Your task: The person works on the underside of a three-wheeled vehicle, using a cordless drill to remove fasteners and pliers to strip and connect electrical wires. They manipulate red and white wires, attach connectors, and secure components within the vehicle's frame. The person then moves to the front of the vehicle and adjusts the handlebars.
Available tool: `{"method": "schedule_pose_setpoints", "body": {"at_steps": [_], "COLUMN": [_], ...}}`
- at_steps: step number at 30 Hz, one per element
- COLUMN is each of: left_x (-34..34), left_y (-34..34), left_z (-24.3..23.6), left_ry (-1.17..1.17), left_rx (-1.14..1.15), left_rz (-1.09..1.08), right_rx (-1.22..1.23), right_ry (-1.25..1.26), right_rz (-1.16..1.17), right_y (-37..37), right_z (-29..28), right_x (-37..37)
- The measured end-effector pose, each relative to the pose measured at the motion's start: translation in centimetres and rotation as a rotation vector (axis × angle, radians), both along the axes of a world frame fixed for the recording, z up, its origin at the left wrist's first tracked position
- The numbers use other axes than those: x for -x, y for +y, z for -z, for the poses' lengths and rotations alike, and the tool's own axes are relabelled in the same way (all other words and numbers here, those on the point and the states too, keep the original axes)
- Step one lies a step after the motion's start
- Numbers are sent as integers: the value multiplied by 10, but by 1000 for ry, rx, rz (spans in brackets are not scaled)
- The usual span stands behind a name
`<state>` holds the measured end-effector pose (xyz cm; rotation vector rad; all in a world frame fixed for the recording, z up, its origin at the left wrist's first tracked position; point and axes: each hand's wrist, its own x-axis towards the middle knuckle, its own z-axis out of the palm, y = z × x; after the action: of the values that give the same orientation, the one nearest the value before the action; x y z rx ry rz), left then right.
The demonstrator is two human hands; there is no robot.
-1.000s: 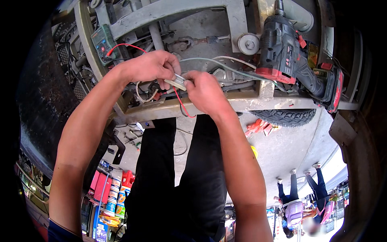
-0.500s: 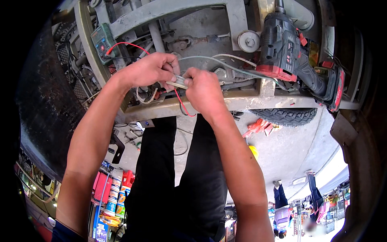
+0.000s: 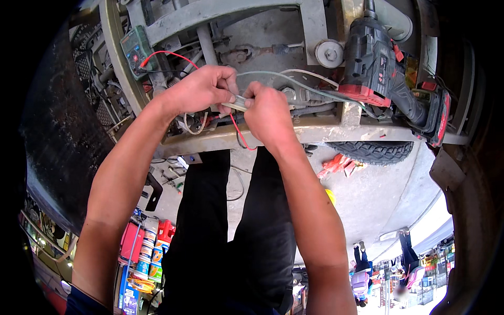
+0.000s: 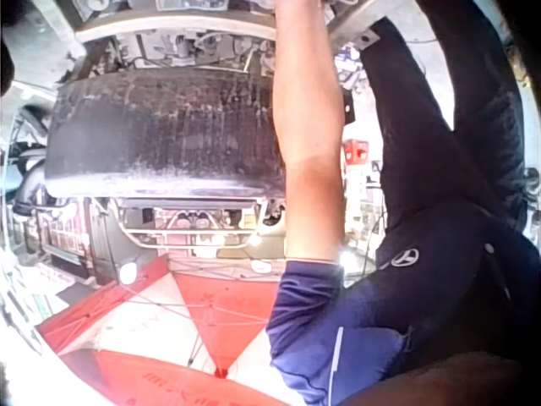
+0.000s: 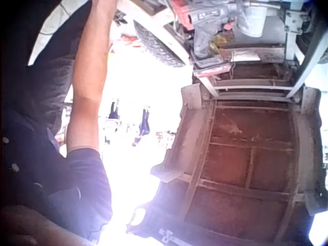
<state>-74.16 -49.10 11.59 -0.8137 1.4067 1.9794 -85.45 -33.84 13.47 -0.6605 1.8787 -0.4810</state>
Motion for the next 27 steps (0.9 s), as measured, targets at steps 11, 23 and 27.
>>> {"method": "schedule_pose_setpoints", "body": {"at_steps": [11, 23, 27], "left_x": [-2, -8, -5], "left_y": [-9, -15, -14], "left_z": [-2, -15, -13], "left_ry": [-39, -98, -87], "left_rx": [-31, 199, 204], "left_rz": [27, 73, 68], "right_rx": [14, -51, 93], "right_ry": [-213, -79, -103], "right_rz": [116, 113, 108], "right_y": [-1, -4, -2], "right_z": [-1, -4, 1], "right_x": [4, -2, 0]}}
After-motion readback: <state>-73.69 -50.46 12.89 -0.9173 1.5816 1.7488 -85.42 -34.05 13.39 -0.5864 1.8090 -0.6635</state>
